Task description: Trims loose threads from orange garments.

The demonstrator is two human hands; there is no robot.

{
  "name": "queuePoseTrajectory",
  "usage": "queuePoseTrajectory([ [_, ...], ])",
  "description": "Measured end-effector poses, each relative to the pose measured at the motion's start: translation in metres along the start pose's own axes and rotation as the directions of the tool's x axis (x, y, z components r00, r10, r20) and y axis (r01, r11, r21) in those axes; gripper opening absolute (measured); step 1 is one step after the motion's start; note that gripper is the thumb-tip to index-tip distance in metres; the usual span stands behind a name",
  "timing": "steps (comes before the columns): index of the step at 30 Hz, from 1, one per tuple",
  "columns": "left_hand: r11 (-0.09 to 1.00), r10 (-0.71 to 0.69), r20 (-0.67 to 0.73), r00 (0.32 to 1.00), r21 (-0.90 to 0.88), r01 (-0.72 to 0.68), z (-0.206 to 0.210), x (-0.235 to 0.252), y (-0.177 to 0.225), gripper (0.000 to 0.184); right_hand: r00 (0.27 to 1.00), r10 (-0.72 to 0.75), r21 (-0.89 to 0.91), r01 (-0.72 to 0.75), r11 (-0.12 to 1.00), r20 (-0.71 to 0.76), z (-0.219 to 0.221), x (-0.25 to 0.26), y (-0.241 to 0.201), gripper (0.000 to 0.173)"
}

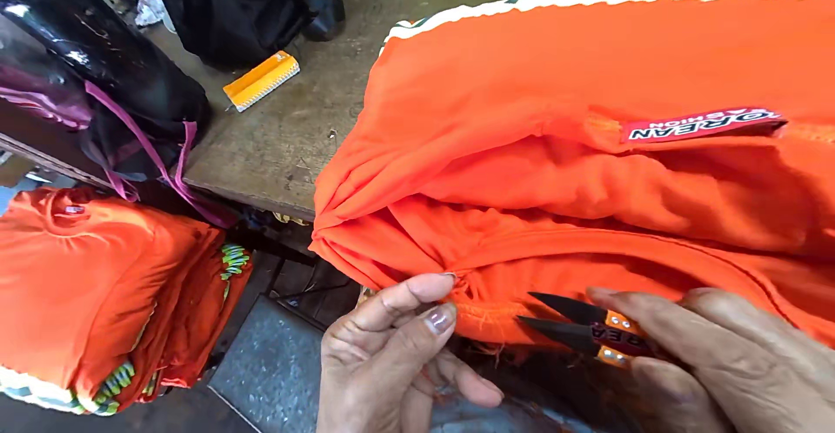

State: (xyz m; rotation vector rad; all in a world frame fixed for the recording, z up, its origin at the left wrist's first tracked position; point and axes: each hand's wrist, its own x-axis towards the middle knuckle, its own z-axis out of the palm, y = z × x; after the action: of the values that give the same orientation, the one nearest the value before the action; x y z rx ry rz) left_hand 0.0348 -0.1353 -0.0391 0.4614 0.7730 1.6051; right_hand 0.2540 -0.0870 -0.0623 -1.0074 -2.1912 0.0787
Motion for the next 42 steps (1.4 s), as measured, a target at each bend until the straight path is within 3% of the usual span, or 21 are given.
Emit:
queuePoseTrajectory([
  [5, 0.994, -0.086, -0.032, 0.996, -0.072, 0.084, 0.0, 0.0, 0.003, 0.022, 0.999, -0.053, -0.005, 0.053, 0.999, -0.005, 0.006, 0.003, -0.004, 0.041],
  [15, 0.991, -0.113, -0.062, 0.992, -0.078, 0.108, 0.001, -0.002, 0.004, 0.022, 0.987, -0.119, 0.0, 0.12, 0.993, -0.11, 0.018, 0.012, -0.01, 0.033],
  [28, 0.993, -0.119, -0.111, 0.987, -0.004, 0.119, 0.005, -0.003, 0.005, 0.021, 0.988, -0.132, -0.061, 0.127, 0.99, -0.075, 0.019, 0.008, -0.006, 0.032],
  [30, 0.994, -0.099, -0.119, 0.988, 0.027, 0.103, 0.003, -0.003, 0.003, 0.021, 0.992, -0.114, 0.029, 0.116, 0.993, -0.053, 0.019, 0.008, -0.005, 0.033],
  [32, 0.994, -0.015, -0.098, 0.995, 0.108, 0.025, 0.002, -0.003, -0.001, 0.021, 0.999, -0.043, 0.247, 0.042, 0.968, 0.0, 0.013, 0.008, 0.0, 0.038],
  [34, 0.971, 0.102, -0.025, 0.994, 0.219, -0.094, -0.001, -0.003, -0.005, 0.023, 0.995, 0.085, 0.504, -0.097, 0.858, 0.047, 0.007, 0.005, 0.007, 0.044],
  [37, 0.919, 0.216, 0.092, 0.972, 0.317, -0.234, -0.004, -0.001, -0.014, 0.029, 0.95, 0.287, 0.682, -0.29, 0.672, 0.122, 0.0, 0.008, 0.01, 0.044],
  [39, 0.89, 0.266, 0.085, 0.96, 0.36, -0.279, -0.001, 0.001, -0.021, 0.036, 0.928, 0.334, 0.743, -0.342, 0.576, 0.168, -0.002, 0.013, 0.007, 0.038],
  [42, 0.864, 0.306, 0.086, 0.948, 0.392, -0.314, 0.002, 0.003, -0.025, 0.04, 0.941, 0.269, 0.654, -0.336, 0.678, 0.205, -0.007, 0.021, 0.005, 0.029],
])
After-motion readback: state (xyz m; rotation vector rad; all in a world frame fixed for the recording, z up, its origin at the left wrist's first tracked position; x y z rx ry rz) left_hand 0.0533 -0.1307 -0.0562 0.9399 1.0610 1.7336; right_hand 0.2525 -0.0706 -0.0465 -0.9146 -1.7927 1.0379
